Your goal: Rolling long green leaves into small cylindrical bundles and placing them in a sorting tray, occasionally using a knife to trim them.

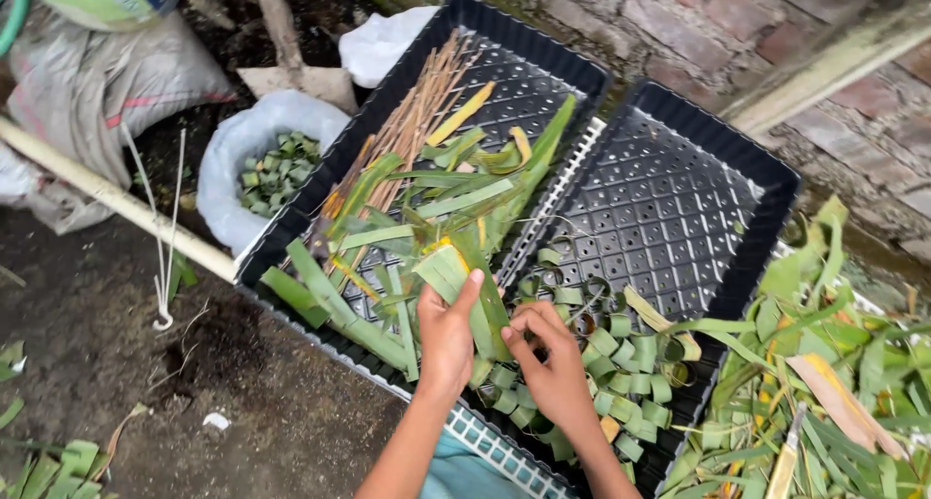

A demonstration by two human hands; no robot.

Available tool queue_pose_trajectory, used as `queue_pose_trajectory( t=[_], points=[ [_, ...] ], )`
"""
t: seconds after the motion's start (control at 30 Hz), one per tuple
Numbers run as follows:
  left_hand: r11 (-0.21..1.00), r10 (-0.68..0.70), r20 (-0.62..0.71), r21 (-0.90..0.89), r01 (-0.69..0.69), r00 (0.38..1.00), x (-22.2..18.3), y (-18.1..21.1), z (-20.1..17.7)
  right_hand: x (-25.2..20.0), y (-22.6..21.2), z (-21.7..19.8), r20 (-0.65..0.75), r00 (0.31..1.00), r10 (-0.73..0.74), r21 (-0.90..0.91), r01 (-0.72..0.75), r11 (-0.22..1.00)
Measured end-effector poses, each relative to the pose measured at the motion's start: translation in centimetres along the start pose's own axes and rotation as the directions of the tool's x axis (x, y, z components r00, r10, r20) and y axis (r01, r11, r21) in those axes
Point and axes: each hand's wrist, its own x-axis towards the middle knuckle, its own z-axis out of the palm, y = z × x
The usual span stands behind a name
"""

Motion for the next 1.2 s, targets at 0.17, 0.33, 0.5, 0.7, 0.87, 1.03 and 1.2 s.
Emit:
queue_pose_trajectory(
  t=[0.17,0.33,0.5,0.7,0.87,1.03,1.2],
  points=[
    [0.992,0.1,-0.047,-0.079,-0.103,0.994,2.5,2.3,-3.0,2.5,-0.8,2.2,0.171,0.985,0.034,0.006,-0.036,0.999],
    [0.996,0.05,-0.077,0.071,-0.044,0.996,4.9,3.1,-5.1,3.9,-0.5,4.6,0.186,0.982,0.032,-0.006,-0.032,0.999],
    [0.684,0.217,-0.034,0.718,-0.127,0.975,7.4,3.5,-7.5,4.6,-0.4,4.6,0.083,0.996,-0.02,-0.201,0.037,0.979],
    [0.325,0.265,-0.061,0.945,-0.03,0.962,5.1,7.6,-6.6,4.6,-1.9,3.9,0.124,0.992,0.005,-0.458,0.053,0.887],
    [0.371,0.356,-0.024,0.921,-0.118,0.934,3.9,8.4,-7.1,4.6,-3.7,4.4,0.126,0.983,-0.134,-0.557,0.182,0.81],
    [0.537,0.469,0.107,0.754,-0.379,0.877,2.6,7.9,-7.9,4.4,-2.2,5.2,0.158,0.982,-0.102,-0.335,0.15,0.93],
    [0.547,0.375,0.554,0.515,-0.66,0.743,-0.2,7.9,-7.7,4.6,-1.5,4.4,0.45,0.837,0.313,0.274,-0.462,0.843]
  ],
)
